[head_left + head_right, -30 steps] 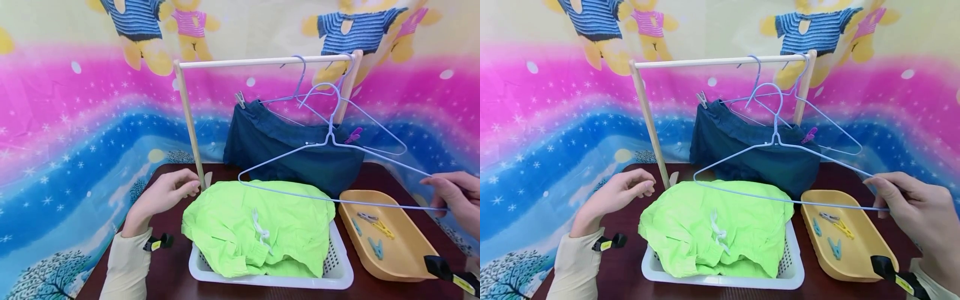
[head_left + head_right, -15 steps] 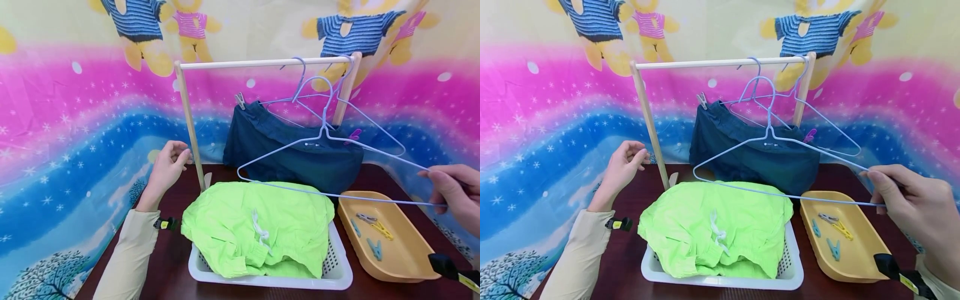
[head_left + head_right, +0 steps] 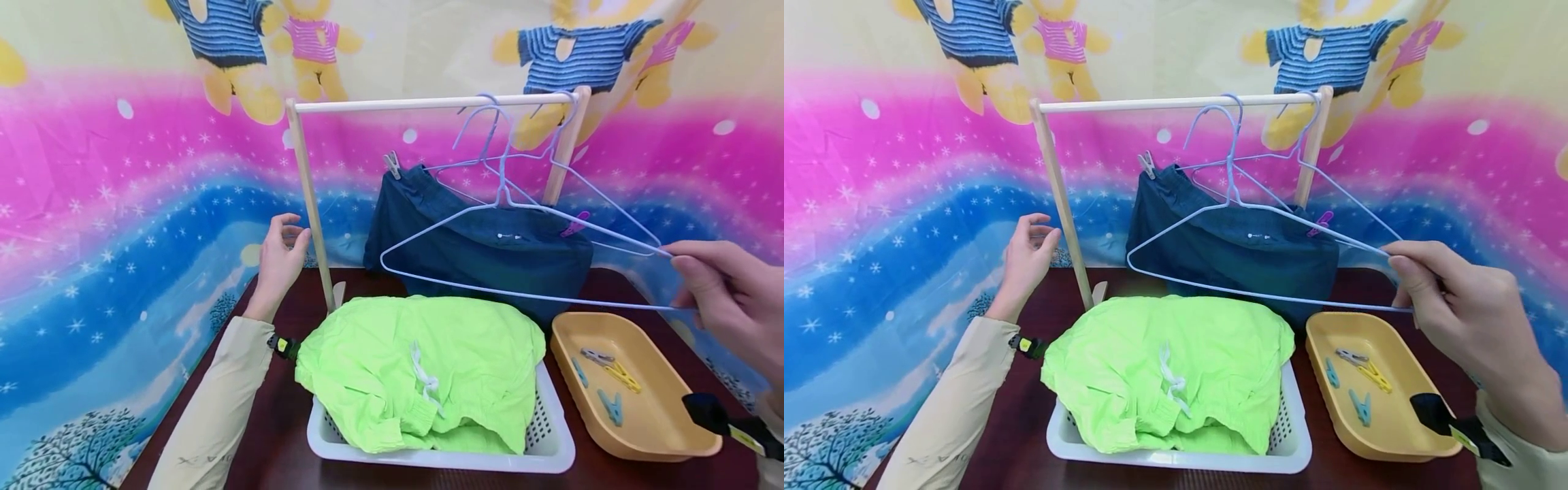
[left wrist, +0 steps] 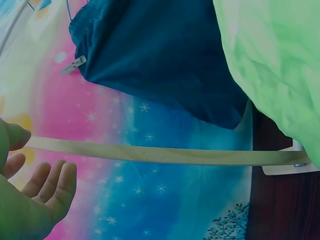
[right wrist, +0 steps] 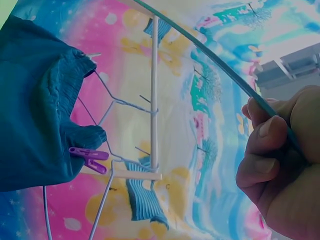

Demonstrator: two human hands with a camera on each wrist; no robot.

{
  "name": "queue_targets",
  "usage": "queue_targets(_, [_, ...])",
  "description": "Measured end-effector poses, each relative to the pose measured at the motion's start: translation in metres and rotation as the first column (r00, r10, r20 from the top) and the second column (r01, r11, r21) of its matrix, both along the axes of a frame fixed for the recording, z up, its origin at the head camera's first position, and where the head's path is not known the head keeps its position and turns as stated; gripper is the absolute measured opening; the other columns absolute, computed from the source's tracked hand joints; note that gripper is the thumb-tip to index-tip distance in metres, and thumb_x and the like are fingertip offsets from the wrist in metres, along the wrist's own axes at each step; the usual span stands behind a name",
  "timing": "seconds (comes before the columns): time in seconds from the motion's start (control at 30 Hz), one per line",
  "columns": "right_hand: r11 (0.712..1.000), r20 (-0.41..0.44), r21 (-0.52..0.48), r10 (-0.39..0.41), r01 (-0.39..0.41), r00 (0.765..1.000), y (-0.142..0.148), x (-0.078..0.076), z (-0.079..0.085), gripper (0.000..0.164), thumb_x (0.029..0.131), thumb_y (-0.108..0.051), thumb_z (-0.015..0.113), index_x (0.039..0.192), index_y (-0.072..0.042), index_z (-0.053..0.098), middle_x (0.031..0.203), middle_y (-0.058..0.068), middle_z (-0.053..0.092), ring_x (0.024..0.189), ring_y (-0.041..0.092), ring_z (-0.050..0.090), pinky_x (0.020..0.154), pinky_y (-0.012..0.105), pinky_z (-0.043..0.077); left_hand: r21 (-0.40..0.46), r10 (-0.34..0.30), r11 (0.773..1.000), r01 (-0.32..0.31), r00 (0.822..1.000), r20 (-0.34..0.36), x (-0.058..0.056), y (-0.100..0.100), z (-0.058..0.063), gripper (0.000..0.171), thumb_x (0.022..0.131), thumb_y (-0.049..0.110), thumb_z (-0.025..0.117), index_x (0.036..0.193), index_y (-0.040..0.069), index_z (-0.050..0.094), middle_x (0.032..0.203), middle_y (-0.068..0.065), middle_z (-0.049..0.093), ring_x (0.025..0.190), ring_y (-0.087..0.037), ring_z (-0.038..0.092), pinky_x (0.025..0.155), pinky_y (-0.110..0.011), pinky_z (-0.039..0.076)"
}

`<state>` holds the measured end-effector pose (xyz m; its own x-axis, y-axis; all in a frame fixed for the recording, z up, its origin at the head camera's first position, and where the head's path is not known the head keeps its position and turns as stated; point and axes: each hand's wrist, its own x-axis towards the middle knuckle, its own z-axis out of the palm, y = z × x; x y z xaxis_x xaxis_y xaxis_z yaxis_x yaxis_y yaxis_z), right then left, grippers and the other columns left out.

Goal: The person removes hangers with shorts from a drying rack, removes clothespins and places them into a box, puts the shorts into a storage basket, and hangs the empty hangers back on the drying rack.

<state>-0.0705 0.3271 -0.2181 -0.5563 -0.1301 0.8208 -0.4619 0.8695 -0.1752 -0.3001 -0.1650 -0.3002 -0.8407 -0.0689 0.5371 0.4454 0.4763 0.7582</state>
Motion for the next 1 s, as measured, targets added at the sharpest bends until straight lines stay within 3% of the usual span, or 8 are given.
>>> queue_targets(0.07, [0.999,-0.014,0.039,-0.023,0.024,1.000,-0.004,-0.001,0.004,0.019,0.099,-0.003,0.054,0.110,0.005,0.067,0.070,-0.027,0.045,0.053,-0.013,0.034,0.045,0.009,0.032,0.015,0.012,1.000,-0.012,1.000,-0.013,-0.004,0.001,-0.001,0.041,0.099,0.030,0.058,0.135,0.013,0.047,0.122,-0.018,0.060,0.113,-0.033,0.062,0.093,-0.051,0.051])
queue_targets(0.17, [0.993,-0.016,0.096,-0.072,0.073,0.997,-0.012,-0.002,0.010,0.021,0.098,-0.003,0.056,0.115,0.002,0.066,0.066,-0.010,0.054,0.054,-0.016,0.033,0.045,0.009,0.032,0.031,0.025,0.999,-0.024,0.999,-0.020,-0.010,0.003,-0.002,0.043,0.099,0.029,0.059,0.137,0.014,0.047,0.124,-0.018,0.058,0.115,-0.033,0.061,0.096,-0.051,0.050])
queue_targets(0.3, [0.988,-0.027,0.134,-0.077,0.080,0.997,-0.021,-0.005,0.018,0.023,0.096,-0.002,0.059,0.118,0.002,0.066,0.067,0.011,0.060,0.058,-0.021,0.034,0.049,0.005,0.033,0.048,0.022,0.999,-0.022,1.000,-0.003,-0.017,0.005,-0.004,0.046,0.099,0.030,0.059,0.139,0.014,0.045,0.126,-0.019,0.056,0.117,-0.032,0.059,0.097,-0.051,0.050])
queue_targets(0.63, [0.996,-0.065,0.090,0.003,0.003,0.998,-0.034,-0.021,0.026,0.020,0.095,0.002,0.059,0.113,0.005,0.066,0.068,0.010,0.058,0.068,-0.024,0.039,0.066,-0.003,0.034,0.089,-0.008,0.996,0.008,1.000,0.001,-0.030,0.014,-0.003,0.045,0.099,0.027,0.059,0.141,0.018,0.044,0.125,-0.016,0.059,0.115,-0.029,0.060,0.094,-0.050,0.051])
queue_targets(1.0, [0.997,-0.086,0.062,0.057,-0.052,0.995,-0.051,-0.044,0.034,0.021,0.092,0.004,0.061,0.113,0.004,0.068,0.068,0.009,0.058,0.067,-0.021,0.038,0.061,0.000,0.034,0.125,-0.023,0.992,0.023,1.000,-0.004,-0.034,0.016,-0.008,0.042,0.100,0.023,0.057,0.141,0.023,0.046,0.126,-0.013,0.060,0.112,-0.028,0.063,0.092,-0.052,0.053])
